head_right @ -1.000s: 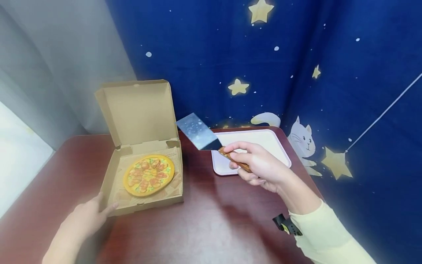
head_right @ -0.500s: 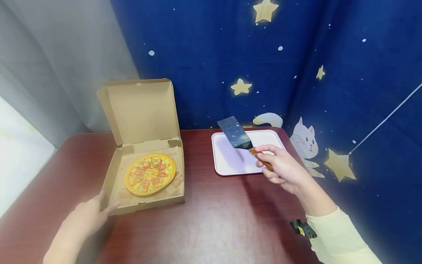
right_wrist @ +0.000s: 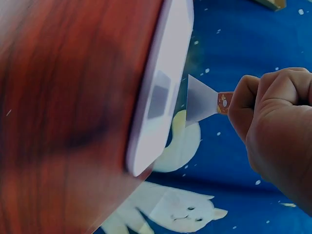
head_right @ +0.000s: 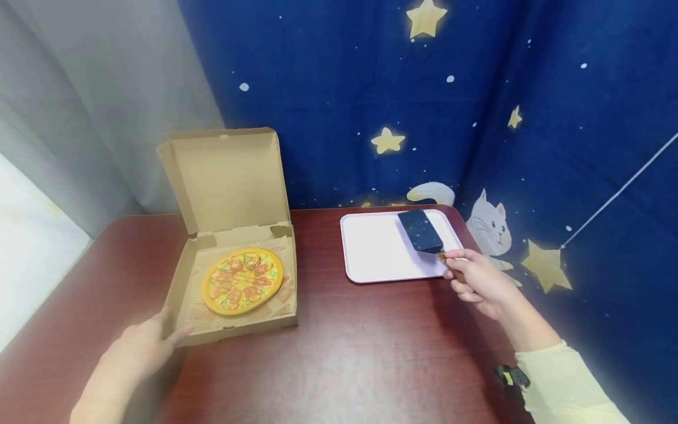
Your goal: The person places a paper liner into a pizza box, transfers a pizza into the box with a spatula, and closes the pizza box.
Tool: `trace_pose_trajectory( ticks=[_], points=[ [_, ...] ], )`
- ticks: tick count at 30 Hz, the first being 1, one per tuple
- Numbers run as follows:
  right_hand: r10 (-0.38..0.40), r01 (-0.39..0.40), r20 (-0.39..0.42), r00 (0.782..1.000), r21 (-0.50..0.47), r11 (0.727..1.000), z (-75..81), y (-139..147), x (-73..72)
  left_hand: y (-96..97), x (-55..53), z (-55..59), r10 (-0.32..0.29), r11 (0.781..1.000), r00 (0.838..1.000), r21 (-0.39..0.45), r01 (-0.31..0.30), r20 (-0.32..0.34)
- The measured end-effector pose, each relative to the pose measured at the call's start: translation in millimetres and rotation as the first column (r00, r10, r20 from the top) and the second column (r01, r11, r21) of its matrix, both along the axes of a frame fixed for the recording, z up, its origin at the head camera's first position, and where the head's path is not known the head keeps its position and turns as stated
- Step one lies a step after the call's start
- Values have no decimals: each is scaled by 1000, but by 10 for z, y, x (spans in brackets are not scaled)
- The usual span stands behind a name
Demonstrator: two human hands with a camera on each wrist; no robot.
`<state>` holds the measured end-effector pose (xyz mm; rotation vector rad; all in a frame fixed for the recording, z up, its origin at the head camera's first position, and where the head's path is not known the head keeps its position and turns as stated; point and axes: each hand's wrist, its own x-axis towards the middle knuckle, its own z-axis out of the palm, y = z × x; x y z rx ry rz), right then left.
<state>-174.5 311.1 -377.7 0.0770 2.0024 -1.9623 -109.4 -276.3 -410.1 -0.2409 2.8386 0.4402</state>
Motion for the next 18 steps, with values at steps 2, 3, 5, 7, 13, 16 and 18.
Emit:
trace_pose_trajectory(
  ticks=[2, 3, 5, 7, 13, 16, 18],
  points=[
    [-7, 7, 13, 1000, 7, 1000, -25, 44, -3, 3, -2, 5, 2, 1000, 1000, 0, -2, 4],
    [-10, 10, 20, 1000, 9, 1000, -39, 64, -5, 6, -3, 8, 3, 1000, 1000, -1, -3, 4],
    [-13, 12, 32, 999, 11, 1000, -68, 98, -3, 13, -6, 15, 4, 1000, 1000, -2, -4, 5],
    [-10, 9, 38, 999, 4, 1000, -94, 127, -2, 19, -5, 19, 5, 1000, 1000, -2, -5, 6],
    [-10, 15, 65, 998, -70, 997, -166, 195, -1, 10, -4, 8, 6, 1000, 1000, -1, -6, 5],
    [-11, 21, 93, 996, -105, 994, -211, 220, -7, 3, -5, 3, 4, 1000, 1000, -3, -4, 2],
    [-11, 21, 108, 994, -92, 996, -239, 226, -10, 1, -7, 3, 2, 1000, 1000, -5, -2, -3]
  ],
)
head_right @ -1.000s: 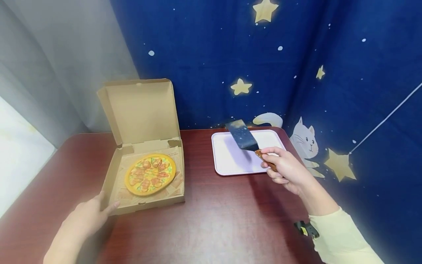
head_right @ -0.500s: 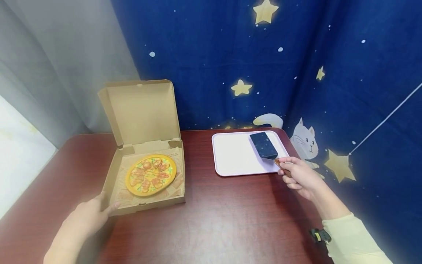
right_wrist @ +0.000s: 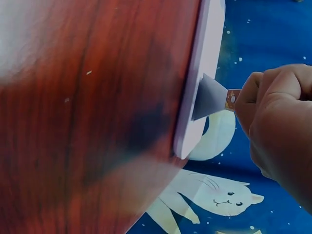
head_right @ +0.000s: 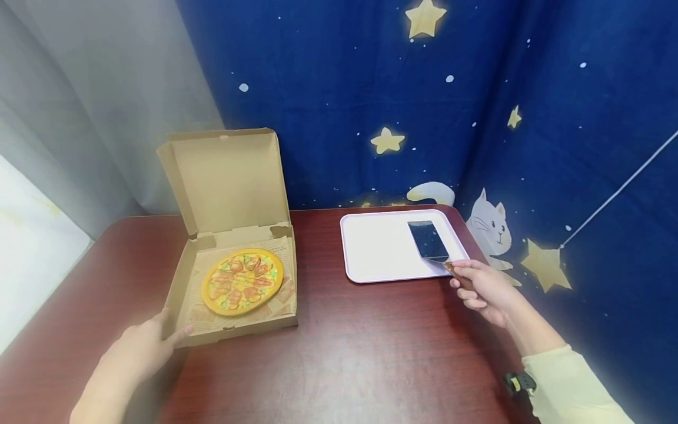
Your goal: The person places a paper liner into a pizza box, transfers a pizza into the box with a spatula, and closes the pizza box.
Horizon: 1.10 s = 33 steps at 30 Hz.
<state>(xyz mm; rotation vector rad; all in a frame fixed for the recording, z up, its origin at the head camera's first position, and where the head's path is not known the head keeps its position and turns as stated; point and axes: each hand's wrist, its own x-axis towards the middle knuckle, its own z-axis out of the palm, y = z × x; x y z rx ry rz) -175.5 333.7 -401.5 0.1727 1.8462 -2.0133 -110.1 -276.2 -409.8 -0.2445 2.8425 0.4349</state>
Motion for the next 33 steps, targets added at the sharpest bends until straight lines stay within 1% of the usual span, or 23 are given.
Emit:
trace_pose_trajectory(
  ticks=[1, 3, 6, 9, 11, 12, 13, 14, 15, 17, 18, 19, 20, 21, 22, 23, 24, 25, 26, 28, 29, 30, 33],
  points=[
    [1, -1, 3, 1000, 19, 1000, -14, -1, 0, 0, 1, -2, -1, 1000, 1000, -1, 1, -2],
    [5, -5, 3, 1000, 94, 996, -32, -7, 2, 3, 4, 0, -5, 1000, 1000, -2, 5, -6],
    [13, -11, -7, 1000, 231, 973, -55, -37, -6, 16, 13, 24, -8, 1000, 1000, -3, 8, -7],
    [34, -17, -37, 999, 391, 920, -55, -67, -1, 26, 14, 39, -9, 1000, 1000, 1, 9, -9],
    [54, -14, -67, 996, 496, 868, -29, -97, 5, 19, 9, 36, -7, 1000, 1000, 6, 7, -27],
    [70, -11, -84, 994, 560, 829, 1, -122, 10, 15, 6, 35, -3, 1000, 999, 11, 3, -35],
    [102, -11, -106, 989, 636, 772, 36, -151, 10, 9, 4, 32, 0, 1000, 999, 18, 1, -44],
    [141, -8, -127, 982, 713, 701, 77, -186, 11, 2, -2, 29, 5, 1000, 998, 27, -4, -55],
    [184, 2, -147, 972, 785, 619, 115, -226, 11, 0, -7, 28, 10, 999, 998, 35, -8, -66],
    [259, 39, -171, 951, 895, 445, 183, -321, 8, 0, -17, 24, 21, 998, 997, 54, -17, -76],
    [289, 66, -178, 941, 931, 358, 215, -373, 14, -1, -22, 18, 23, 998, 997, 61, -18, -78],
    [313, 100, -191, 930, 953, 286, 241, -434, 16, -7, -25, 14, 25, 998, 996, 65, -20, -80],
    [325, 130, -207, 923, 962, 241, 265, -497, 24, -10, -28, 14, 26, 998, 996, 67, -20, -85],
    [330, 161, -228, 916, 962, 219, 287, -569, 30, -14, -28, 11, 25, 998, 996, 67, -19, -88],
    [337, 195, -257, 906, 959, 206, 305, -644, 37, -21, -28, 9, 23, 998, 996, 66, -17, -90],
    [340, 223, -283, 897, 953, 204, 325, -730, 48, -27, -28, 8, 20, 998, 995, 63, -14, -93],
    [346, 252, -313, 884, 945, 210, 342, -820, 59, -34, -29, 9, 17, 998, 995, 59, -11, -99],
    [356, 270, -338, 871, 936, 227, 354, -919, 68, -38, -31, 13, 13, 998, 994, 54, -7, -105],
    [366, 281, -358, 859, 927, 247, 362, -1025, 75, -43, -32, 16, 10, 999, 994, 50, -5, -109],
    [395, 266, -378, 837, 913, 310, 354, -1252, 80, -49, -34, 25, 7, 999, 994, 41, -2, -113],
    [412, 239, -373, 831, 909, 341, 343, -1371, 81, -51, -35, 27, 5, 999, 994, 36, -1, -114],
    [435, 207, -363, 824, 908, 365, 324, -1485, 78, -48, -37, 30, 4, 999, 993, 32, 0, -115],
    [497, 86, -311, 810, 902, 424, 247, -1825, 71, -23, -43, 33, -3, 1000, 993, 26, 7, -117]
  ],
)
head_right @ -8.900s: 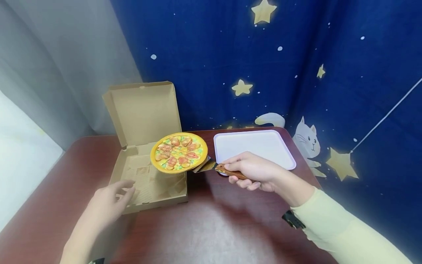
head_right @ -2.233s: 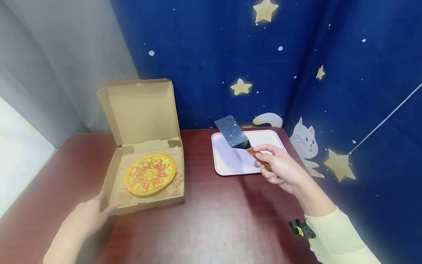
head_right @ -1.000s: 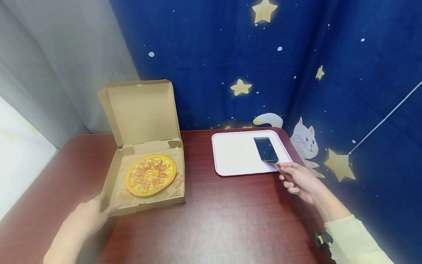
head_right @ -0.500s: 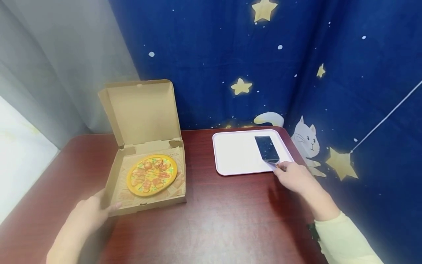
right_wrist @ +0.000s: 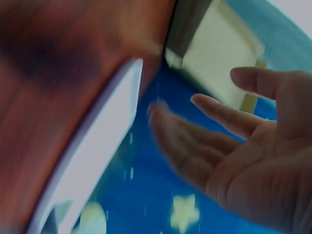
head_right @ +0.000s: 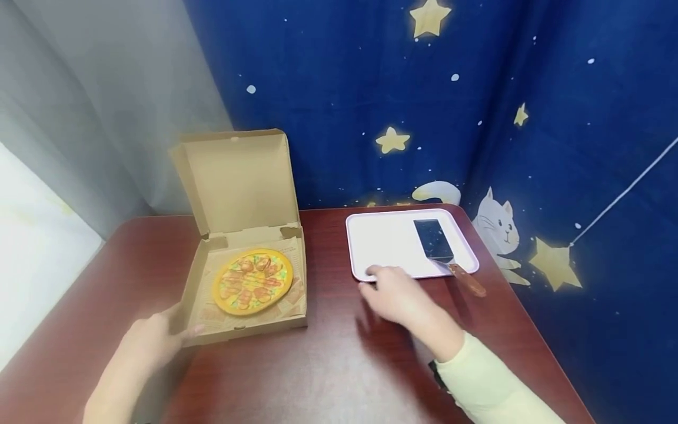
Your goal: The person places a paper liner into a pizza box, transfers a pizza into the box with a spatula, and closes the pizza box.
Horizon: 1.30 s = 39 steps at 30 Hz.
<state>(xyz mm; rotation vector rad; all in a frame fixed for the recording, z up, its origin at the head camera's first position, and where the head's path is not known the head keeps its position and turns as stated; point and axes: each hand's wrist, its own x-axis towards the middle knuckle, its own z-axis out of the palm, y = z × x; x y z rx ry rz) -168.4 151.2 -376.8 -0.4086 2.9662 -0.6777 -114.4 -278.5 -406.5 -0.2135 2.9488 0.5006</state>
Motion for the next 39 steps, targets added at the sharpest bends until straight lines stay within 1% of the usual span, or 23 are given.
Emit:
trace_pose_trajectory(
  ticks=[2, 5, 6, 10, 13, 16, 19, 23, 26, 30, 33, 36, 39],
  points=[
    [36, -36, 69, 997, -12, 999, -62, -192, 4, 45, 1, -11, -6, 1000, 1000, 6, 6, -4],
    [51, -50, 140, 989, -14, 999, -153, -406, 14, 143, 13, -20, -19, 1000, 1000, 19, 19, -18],
    [49, -48, 156, 987, -12, 999, -180, -454, 16, 182, 22, -22, -25, 999, 999, 24, 25, -22],
    [71, -69, 172, 983, -17, 997, -256, -545, 21, 355, 49, -5, -65, 998, 997, 16, 65, -46],
    [78, -74, 158, 984, -30, 997, -303, -538, 29, 480, 66, 27, -92, 996, 993, -14, 91, -73],
    [60, -47, 182, 981, -74, 996, -350, -509, 44, 575, 87, 45, -111, 993, 988, -44, 107, -106],
    [45, -13, 223, 974, -141, 990, -386, -479, 59, 648, 106, 53, -122, 991, 986, -61, 116, -112],
    [30, 37, 281, 959, -230, 972, -406, -446, 85, 714, 111, 56, -135, 990, 985, -66, 128, -109],
    [34, 58, 321, 947, -271, 961, -405, -425, 94, 736, 116, 55, -140, 989, 983, -70, 132, -116],
    [86, 46, 382, 920, -323, 945, -400, -404, 78, 737, 132, 49, -137, 989, 984, -79, 129, -116],
    [123, 46, 419, 900, -371, 928, -393, -392, 53, 745, 143, 63, -132, 989, 986, -81, 123, -107],
    [128, 67, 447, 885, -395, 916, -393, -376, 36, 771, 149, 74, -126, 990, 987, -79, 118, -96],
    [122, 72, 454, 882, -386, 920, -393, -351, 26, 804, 147, 78, -124, 990, 988, -78, 117, -94]
  ],
)
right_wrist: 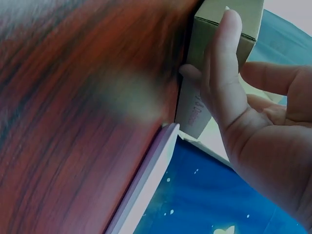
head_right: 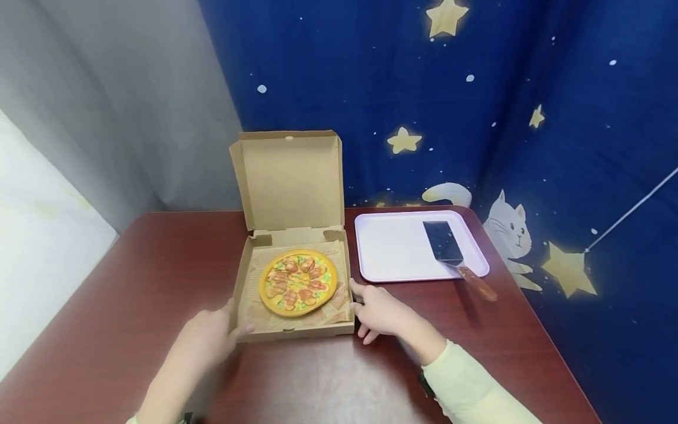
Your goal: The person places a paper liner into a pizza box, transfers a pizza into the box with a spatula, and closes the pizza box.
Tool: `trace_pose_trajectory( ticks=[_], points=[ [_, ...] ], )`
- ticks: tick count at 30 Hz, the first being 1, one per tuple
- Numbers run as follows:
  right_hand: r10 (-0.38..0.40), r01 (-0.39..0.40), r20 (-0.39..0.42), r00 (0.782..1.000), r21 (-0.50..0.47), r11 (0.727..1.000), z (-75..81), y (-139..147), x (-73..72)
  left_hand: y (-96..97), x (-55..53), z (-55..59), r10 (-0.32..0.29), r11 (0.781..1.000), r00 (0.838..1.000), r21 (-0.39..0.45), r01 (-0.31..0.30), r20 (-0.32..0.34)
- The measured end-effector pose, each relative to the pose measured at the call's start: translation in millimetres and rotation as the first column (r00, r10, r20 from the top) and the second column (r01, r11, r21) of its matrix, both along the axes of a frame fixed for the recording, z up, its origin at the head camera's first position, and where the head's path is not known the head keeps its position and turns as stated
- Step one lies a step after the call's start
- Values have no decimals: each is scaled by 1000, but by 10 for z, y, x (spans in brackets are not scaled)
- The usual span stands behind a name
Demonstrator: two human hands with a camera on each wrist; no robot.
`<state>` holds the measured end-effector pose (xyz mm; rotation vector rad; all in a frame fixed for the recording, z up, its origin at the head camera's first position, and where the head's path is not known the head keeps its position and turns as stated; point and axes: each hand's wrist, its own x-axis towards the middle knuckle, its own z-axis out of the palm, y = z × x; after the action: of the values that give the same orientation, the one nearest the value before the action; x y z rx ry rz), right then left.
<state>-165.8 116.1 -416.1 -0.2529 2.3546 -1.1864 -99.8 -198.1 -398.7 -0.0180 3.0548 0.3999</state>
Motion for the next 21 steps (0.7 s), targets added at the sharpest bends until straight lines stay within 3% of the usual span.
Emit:
trace_pose_trajectory(
  ticks=[7, 12, 16, 21],
  points=[
    [17, -14, -33, 999, 82, 997, 32, 87, -28, 30, -37, -43, -22, 999, 1000, 31, 22, -14],
    [49, -39, -84, 995, 112, 993, 67, 88, -52, 25, -53, -6, -40, 999, 999, 12, 40, -20],
    [43, -33, -76, 996, 124, 992, 99, 98, -76, 34, -64, 40, -48, 999, 999, 2, 48, -18],
    [69, -56, -76, 995, 159, 986, 207, 154, -223, -9, -115, 130, -53, 999, 997, -8, 53, 50]
  ],
)
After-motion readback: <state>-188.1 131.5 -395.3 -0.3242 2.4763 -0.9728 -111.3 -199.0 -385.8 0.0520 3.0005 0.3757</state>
